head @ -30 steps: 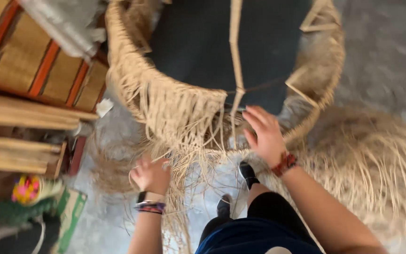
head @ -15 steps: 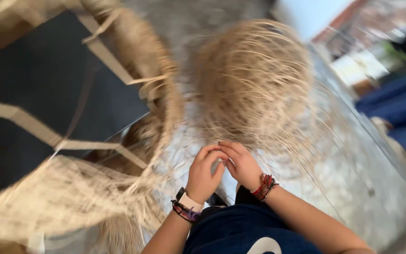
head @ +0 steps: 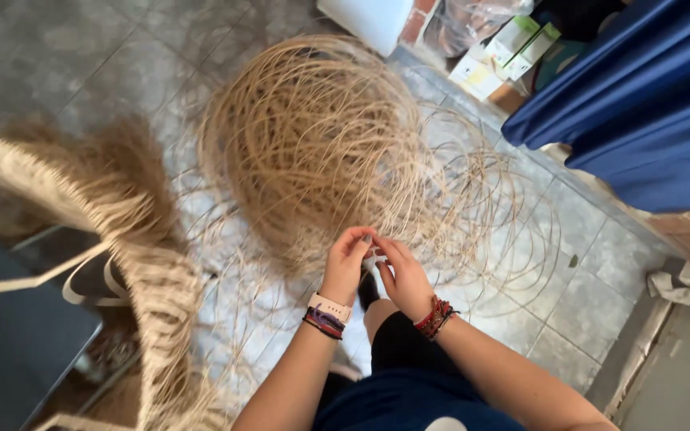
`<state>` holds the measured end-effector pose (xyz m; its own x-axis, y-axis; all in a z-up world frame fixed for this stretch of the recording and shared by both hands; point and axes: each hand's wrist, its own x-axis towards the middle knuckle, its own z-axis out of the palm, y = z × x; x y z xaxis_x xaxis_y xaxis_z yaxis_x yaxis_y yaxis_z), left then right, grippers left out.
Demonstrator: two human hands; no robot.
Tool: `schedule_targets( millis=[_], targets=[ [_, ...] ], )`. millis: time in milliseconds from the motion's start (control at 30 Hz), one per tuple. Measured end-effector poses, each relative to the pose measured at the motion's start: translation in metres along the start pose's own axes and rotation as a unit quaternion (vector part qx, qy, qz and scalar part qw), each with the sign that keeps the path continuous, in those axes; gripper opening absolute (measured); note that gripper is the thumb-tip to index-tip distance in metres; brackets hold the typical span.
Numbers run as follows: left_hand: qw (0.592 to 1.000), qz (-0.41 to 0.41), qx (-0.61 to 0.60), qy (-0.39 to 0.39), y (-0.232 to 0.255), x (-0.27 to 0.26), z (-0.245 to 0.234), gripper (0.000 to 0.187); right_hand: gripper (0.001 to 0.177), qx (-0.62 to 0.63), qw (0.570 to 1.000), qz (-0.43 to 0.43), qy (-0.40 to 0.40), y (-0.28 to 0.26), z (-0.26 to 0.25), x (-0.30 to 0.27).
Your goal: Weaving and tying natural fiber strands around a circular frame to create a furniture piece
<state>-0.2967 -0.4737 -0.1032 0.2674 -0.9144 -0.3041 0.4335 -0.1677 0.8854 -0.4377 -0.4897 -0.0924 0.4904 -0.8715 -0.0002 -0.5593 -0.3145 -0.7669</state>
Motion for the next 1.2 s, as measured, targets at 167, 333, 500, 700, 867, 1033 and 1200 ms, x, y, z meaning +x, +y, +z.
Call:
schedule_targets(
  millis=[167,333,500,700,867,1033,1200],
  targets=[
    [0.989,-0.088,-0.105,0.057,-0.058,0.094,0.018,0.017,0.047,0.042,0.997,0.063,0.006,0.109,0.024,0.070],
    [0.976,-0.140,-0.142,0.088,-0.121,0.141,-0.007,0.021,0.055,0.010,0.987,0.146,-0.067,0.197,0.084,0.149],
    [0.965,-0.173,-0.160,0.115,-0.167,0.146,-0.039,0.022,0.065,-0.111,0.953,0.222,-0.173,0.320,0.175,0.213],
    [0.945,-0.230,-0.195,0.129,-0.195,0.120,-0.042,0.022,0.015,-0.140,0.976,0.158,-0.052,0.322,0.166,0.221],
    [0.942,-0.267,-0.178,0.092,-0.180,0.112,-0.023,0.021,0.077,-0.129,0.927,0.260,-0.240,0.314,0.172,0.205],
    [0.937,-0.262,-0.200,0.110,-0.189,0.109,-0.047,0.026,0.036,-0.180,0.948,0.208,-0.162,0.350,0.183,0.221],
    [0.909,-0.333,-0.242,0.068,-0.145,0.098,-0.001,0.065,0.024,-0.087,0.993,0.073,0.034,0.237,0.067,0.191]
  ],
)
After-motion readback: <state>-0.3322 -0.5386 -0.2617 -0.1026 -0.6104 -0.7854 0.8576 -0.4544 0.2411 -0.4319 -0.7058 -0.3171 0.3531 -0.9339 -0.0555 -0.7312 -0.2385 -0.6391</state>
